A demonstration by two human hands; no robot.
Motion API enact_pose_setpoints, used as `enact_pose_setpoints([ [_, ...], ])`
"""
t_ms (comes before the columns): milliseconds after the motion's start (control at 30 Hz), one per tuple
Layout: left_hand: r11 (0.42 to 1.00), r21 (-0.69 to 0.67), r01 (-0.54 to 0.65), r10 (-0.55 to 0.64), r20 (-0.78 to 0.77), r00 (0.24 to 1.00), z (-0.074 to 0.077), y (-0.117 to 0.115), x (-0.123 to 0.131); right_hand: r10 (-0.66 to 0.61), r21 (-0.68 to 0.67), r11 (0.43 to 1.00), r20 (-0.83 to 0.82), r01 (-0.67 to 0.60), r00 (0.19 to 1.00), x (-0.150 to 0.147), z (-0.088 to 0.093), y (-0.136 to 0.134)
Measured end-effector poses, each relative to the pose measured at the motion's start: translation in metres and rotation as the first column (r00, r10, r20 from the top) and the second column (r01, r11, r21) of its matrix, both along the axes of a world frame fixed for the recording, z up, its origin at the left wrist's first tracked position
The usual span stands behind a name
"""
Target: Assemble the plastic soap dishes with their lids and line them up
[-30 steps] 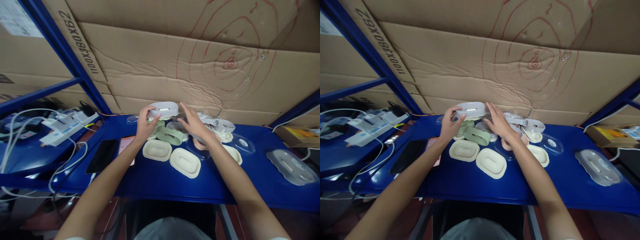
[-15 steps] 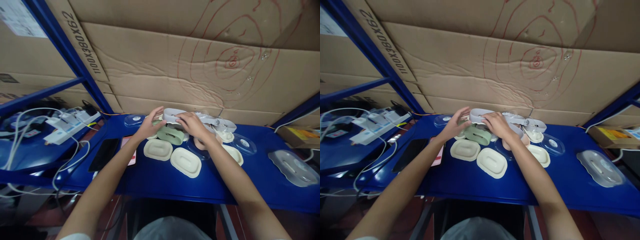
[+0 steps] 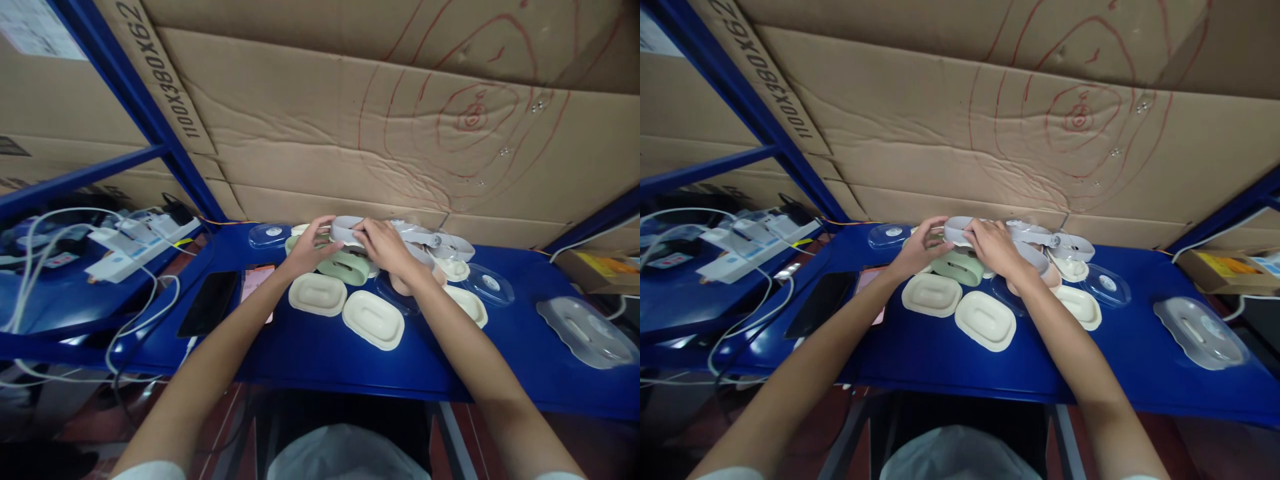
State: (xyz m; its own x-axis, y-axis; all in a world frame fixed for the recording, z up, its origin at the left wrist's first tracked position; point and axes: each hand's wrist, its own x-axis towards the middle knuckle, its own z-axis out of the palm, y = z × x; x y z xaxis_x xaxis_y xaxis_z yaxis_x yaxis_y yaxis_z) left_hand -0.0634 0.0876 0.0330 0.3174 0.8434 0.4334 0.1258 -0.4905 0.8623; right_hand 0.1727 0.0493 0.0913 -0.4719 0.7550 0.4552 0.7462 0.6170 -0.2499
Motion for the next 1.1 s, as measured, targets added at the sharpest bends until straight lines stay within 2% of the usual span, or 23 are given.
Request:
enact_pose_setpoints([
  [333, 0.998, -0.039, -0.055, 0.054, -0.029, 0.998, -0.009, 0.006, -0.001, -0.04, 0.036, 0.998, -0.091, 0.043, 0.995, 0.0, -0.006, 0.005],
  [600, 0.99, 0.055, -0.128, 0.136, -0.187, 0.973, -0.009, -0.001, 0.002, -0.126, 0.202, 0.964, -0.217, 0.171, 0.968, 0.015, -0.006, 0.015],
  [733, 0.974, 0.123, -0.19, 0.218, -0.294, 0.93, -0.003, -0.004, 0.004, -0.149, 0.259, 0.941, -0.256, 0.216, 0.955, 0.016, -0.004, 0.012],
  [833, 0.933, 0.183, -0.309, 0.358, -0.403, 0.842, 0.006, 0.0, -0.009, -0.183, 0.292, 0.932, -0.131, 0.215, 0.974, 0.017, -0.003, 0.011],
  [967, 0.825, 0.23, -0.517, 0.543, -0.577, 0.61, 0.016, 0.01, -0.046, -0.206, 0.294, 0.941, 0.095, 0.17, 0.974, 0.023, -0.006, 0.014],
  [1100, 0.751, 0.205, -0.627, 0.538, -0.741, 0.402, 0.014, 0.019, -0.079, -0.18, 0.227, 0.965, 0.215, 0.13, 0.96, 0.025, -0.008, 0.016],
])
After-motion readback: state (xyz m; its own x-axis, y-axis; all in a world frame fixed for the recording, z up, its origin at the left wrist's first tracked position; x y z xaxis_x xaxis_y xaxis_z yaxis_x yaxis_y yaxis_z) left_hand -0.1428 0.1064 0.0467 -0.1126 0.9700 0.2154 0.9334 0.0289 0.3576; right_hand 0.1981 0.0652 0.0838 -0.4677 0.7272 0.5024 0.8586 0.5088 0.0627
